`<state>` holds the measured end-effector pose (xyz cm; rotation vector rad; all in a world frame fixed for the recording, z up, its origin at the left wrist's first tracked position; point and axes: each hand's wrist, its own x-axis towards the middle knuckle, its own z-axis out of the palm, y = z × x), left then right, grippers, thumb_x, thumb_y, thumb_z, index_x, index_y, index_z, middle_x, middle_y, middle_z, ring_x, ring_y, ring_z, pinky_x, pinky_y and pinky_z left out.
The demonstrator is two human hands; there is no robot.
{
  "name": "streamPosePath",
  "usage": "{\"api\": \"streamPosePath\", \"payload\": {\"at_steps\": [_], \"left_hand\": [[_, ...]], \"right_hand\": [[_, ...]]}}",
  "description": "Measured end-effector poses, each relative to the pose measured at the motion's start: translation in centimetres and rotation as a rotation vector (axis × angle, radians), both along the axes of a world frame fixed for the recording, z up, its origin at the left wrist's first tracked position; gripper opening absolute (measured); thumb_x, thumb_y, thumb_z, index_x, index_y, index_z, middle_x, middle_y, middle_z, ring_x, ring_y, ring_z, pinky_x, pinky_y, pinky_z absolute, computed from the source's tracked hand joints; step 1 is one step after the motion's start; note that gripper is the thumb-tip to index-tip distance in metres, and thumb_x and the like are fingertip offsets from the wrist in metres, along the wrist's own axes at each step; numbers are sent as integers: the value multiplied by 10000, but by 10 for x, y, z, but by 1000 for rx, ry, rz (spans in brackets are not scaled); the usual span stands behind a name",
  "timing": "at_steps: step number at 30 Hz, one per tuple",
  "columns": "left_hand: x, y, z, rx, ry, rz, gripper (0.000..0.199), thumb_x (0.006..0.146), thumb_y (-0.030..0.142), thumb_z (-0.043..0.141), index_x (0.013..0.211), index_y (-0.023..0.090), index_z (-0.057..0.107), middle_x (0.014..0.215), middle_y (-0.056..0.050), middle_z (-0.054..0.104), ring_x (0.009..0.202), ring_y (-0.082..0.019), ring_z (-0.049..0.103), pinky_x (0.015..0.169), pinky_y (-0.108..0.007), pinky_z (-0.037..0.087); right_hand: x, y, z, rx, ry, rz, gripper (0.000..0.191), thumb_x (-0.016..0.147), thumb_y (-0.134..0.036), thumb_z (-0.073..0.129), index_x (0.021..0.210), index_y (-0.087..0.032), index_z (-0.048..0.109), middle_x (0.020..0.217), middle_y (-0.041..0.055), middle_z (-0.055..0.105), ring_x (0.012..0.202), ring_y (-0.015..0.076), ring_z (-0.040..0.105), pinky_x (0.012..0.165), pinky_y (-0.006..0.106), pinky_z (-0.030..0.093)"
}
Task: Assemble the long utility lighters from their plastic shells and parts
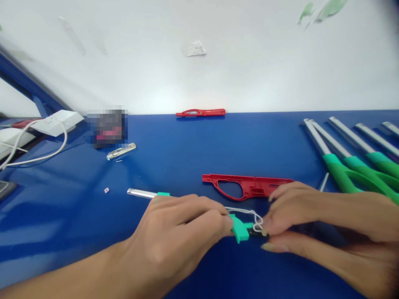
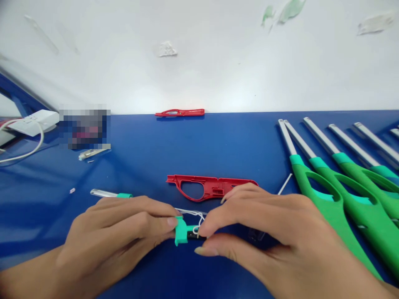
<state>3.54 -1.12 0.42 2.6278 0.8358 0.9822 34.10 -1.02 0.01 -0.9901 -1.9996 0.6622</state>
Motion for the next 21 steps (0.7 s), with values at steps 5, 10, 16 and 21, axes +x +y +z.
{"api": "streamPosePath", "payload": {"at_steps": [5,10,16,21], "left_hand": [[1,0,0,73,28,5,249,1314,83,610,1185,222,772,1104,50,951,843,-85,911,773,-166,676],[3,0,2,80,46,15,296,1331,129,571,1169,242,791,1104,54,962,799,-97,892,758,-196,687],[4,-1,10,104,76,5,367,1325,137,571,1114,257,847,1074,74,972,766,-94,885,737,-186,672],[4,-2,13,93,90,-3,369,1313,169,587,1075,261,853,1053,81,968,747,-98,875,732,-179,660]], "right_hand": [[9,-5,-10,-64,-36,-40,338,1062,-814,963,994,-483,948,872,-107,880,775,185,889,854,248,773],[21,-15,-27,-50,-42,38,410,1050,-816,942,1087,-413,1008,887,30,889,959,338,927,908,437,807],[13,-13,-24,-22,-12,165,354,1096,-753,936,1142,-410,1010,938,36,906,972,329,927,909,452,792],[3,3,-3,-46,61,352,257,1280,-510,816,1102,-349,907,955,-71,909,794,137,868,860,292,724]]}}
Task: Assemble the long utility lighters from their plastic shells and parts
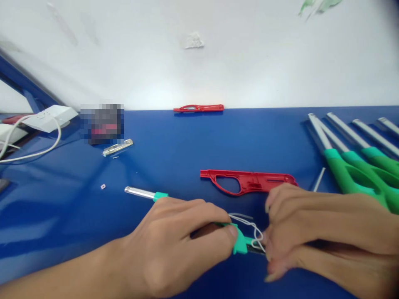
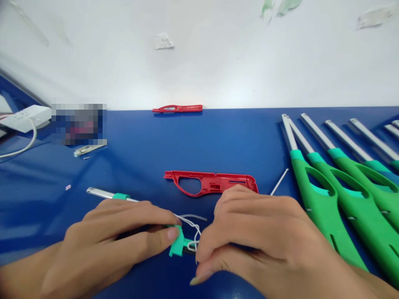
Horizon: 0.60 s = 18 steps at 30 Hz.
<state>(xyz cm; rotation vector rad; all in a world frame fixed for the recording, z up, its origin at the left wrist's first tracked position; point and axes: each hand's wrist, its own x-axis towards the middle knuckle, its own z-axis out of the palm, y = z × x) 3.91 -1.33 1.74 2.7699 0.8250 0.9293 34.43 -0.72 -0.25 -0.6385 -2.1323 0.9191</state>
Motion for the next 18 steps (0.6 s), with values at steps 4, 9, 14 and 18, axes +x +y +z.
{"api": "streamPosePath", "payload": {"at_steps": [4,9,14,18], "left_hand": [[0,-1,-2,0,25,-3,426,1316,148,537,1061,271,856,1031,72,959,740,-104,863,731,-189,656],[-1,-3,-5,-30,40,-9,406,1289,142,555,1059,271,865,1018,57,949,730,-117,843,716,-208,658],[-1,-8,-9,-106,91,27,372,1263,183,599,997,288,835,957,78,911,689,-121,793,676,-243,612],[-1,-9,-10,-150,101,27,346,1229,192,603,993,298,834,917,72,876,670,-120,759,663,-229,591]], "right_hand": [[2,7,7,20,-31,73,251,1337,-432,722,1150,-323,849,1023,-109,915,834,80,865,939,238,694],[3,1,-5,0,-14,56,284,1339,-439,701,1145,-324,874,1011,-74,917,819,113,855,914,283,705],[-1,-9,-17,-50,47,-9,379,1333,-542,669,1128,-373,939,918,-37,889,760,169,834,881,322,710],[-4,-11,-19,-38,83,-42,394,1334,-574,646,1187,-424,979,860,-41,876,676,190,802,858,361,709]]}}
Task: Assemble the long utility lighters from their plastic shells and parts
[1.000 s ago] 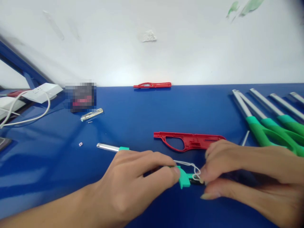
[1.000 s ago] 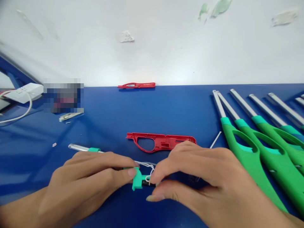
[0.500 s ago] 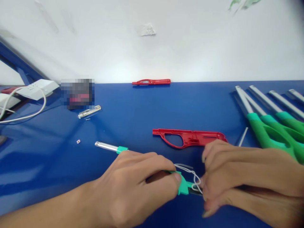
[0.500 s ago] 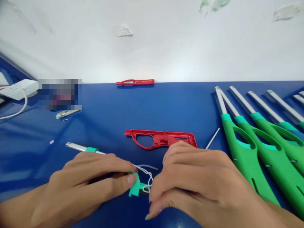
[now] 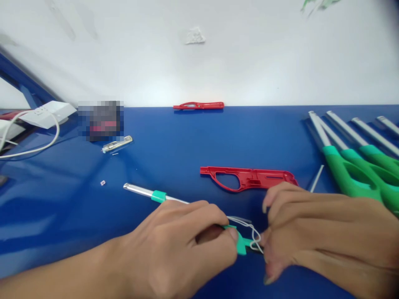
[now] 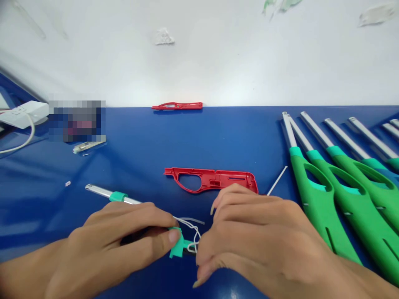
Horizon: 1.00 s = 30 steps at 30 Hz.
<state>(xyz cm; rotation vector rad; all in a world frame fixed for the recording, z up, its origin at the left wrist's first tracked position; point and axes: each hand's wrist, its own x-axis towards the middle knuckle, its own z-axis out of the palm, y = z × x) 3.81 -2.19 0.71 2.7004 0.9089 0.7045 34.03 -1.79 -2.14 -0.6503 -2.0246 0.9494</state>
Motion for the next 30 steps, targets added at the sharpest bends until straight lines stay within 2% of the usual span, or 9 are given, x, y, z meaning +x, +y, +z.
{"api": "streamPosePath", "payload": {"at_steps": [4,7,13,19,22,24,27,30], "left_hand": [[-3,2,4,26,44,-59,428,1260,186,544,963,280,838,968,48,907,694,-123,765,684,-220,590],[-5,3,8,21,81,-114,506,1308,204,467,990,266,855,1056,23,936,731,-128,784,715,-223,598],[-5,2,9,15,85,-92,451,1270,191,534,946,267,838,1025,27,917,713,-128,763,708,-211,609],[2,5,6,65,-6,-44,476,1297,166,502,996,267,856,981,48,925,707,-113,792,697,-196,604],[6,5,6,34,-116,-6,456,1322,164,509,1013,238,837,911,57,907,645,-83,773,663,-158,599],[7,4,4,1,-163,15,405,1320,163,541,1034,235,819,908,62,908,638,-78,780,661,-146,614],[5,3,-1,58,-156,4,297,1260,94,579,1162,256,809,1051,52,948,714,-115,839,665,-218,648],[1,3,-6,120,-132,-31,327,1177,19,590,1285,256,789,1147,32,957,789,-144,880,659,-264,659]], "right_hand": [[-1,2,0,49,12,-15,443,1345,-572,619,1111,-402,954,850,-56,872,670,178,791,873,352,699],[-1,3,1,84,-17,3,440,1351,-562,613,1122,-389,946,841,-67,865,672,172,786,905,356,698],[0,1,1,86,-48,21,442,1362,-519,601,1099,-373,924,840,-73,866,691,163,800,1004,361,713],[-2,2,3,104,-24,-22,408,1347,-553,630,1149,-403,955,823,-71,856,662,177,779,972,387,720],[4,6,11,177,-79,-29,363,1342,-517,664,1090,-373,883,865,-89,861,719,153,801,1060,354,699],[9,10,17,228,-162,-8,329,1355,-501,647,1128,-360,838,957,-108,889,818,130,844,1131,330,672],[13,13,23,246,-257,-24,252,1348,-537,669,1204,-378,801,1068,-157,899,912,94,878,1182,277,657],[11,8,22,278,-313,-114,192,1310,-601,734,1286,-415,776,1077,-179,887,913,87,885,1241,225,628]]}}
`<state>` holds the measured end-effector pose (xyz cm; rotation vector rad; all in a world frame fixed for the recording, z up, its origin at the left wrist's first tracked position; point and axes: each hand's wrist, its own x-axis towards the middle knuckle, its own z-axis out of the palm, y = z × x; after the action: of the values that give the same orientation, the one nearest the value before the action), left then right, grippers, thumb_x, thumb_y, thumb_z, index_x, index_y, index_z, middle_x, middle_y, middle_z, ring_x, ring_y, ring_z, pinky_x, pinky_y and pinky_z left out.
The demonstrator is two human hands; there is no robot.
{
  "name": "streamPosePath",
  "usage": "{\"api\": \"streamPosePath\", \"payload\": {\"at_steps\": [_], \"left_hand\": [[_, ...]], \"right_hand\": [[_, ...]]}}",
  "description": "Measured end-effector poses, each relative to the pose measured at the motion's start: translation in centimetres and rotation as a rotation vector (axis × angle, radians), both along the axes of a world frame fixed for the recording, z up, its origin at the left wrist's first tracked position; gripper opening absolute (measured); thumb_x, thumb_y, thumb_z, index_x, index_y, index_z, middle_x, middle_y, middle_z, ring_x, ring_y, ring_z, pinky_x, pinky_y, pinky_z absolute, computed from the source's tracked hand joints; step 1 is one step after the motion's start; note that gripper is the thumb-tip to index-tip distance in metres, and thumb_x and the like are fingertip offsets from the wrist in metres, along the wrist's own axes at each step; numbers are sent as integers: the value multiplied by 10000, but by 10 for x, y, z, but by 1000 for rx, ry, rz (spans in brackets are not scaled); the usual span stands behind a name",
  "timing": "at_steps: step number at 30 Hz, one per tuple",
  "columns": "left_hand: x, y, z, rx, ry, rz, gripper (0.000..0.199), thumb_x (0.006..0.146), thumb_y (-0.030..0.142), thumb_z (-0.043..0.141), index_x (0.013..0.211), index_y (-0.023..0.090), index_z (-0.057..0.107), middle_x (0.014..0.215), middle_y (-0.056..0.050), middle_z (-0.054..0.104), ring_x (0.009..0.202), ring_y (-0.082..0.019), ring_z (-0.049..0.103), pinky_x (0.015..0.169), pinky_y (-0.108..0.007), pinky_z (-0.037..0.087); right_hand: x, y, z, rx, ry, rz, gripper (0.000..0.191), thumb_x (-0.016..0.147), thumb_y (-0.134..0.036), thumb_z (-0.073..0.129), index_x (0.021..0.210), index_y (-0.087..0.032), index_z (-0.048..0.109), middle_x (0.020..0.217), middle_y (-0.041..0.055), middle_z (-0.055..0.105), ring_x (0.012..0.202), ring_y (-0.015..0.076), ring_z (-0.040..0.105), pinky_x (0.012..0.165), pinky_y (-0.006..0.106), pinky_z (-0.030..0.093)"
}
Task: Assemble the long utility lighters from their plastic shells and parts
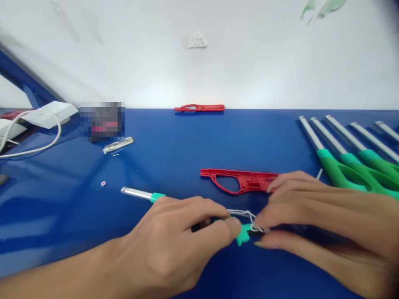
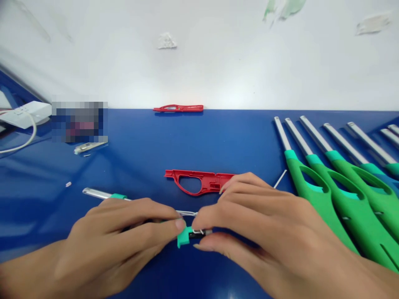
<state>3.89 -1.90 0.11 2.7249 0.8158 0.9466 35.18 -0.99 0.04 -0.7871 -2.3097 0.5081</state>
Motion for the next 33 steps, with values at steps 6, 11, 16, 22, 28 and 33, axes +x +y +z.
{"api": "streamPosePath", "payload": {"at_steps": [6,11,16,22,28,33], "left_hand": [[0,3,3,-3,38,6,309,1269,23,550,1302,256,750,1178,59,973,858,-132,928,729,-245,697],[0,3,0,-7,-8,-8,187,1321,100,606,1381,230,727,1199,63,978,833,-129,906,721,-271,710],[-2,-1,-1,1,5,49,108,1349,224,651,1419,232,733,1074,86,953,757,-131,845,692,-308,674],[5,0,2,64,16,76,159,1364,248,625,1256,247,742,1019,64,883,772,-119,777,683,-285,595],[8,-4,-1,53,17,89,283,1368,174,562,1161,262,735,1062,82,839,782,-125,640,650,-307,504],[8,-6,1,52,-6,68,374,1382,166,465,1137,266,729,1057,85,840,780,-122,611,621,-312,461]], "right_hand": [[0,-19,-14,34,-35,-229,349,1237,-796,736,1318,-462,799,1146,-89,924,1164,246,912,1019,360,748],[2,-22,-20,54,-85,-252,253,1271,-714,732,1335,-485,817,1139,-116,924,1114,221,929,1276,402,700],[6,-24,-28,25,-122,-328,375,1280,-798,630,1541,-589,798,1230,-119,937,1265,279,914,961,438,783],[10,-23,-32,105,-148,-258,400,1331,-697,606,1672,-538,742,1251,-112,932,1306,214,893,1121,376,724],[17,-30,-40,47,-233,-201,467,1344,-658,569,1778,-545,698,1246,-50,919,1255,255,889,1041,433,715],[10,-30,-38,88,-229,-189,448,1362,-659,505,1693,-517,772,1138,-53,900,1090,224,878,1075,428,672]]}}
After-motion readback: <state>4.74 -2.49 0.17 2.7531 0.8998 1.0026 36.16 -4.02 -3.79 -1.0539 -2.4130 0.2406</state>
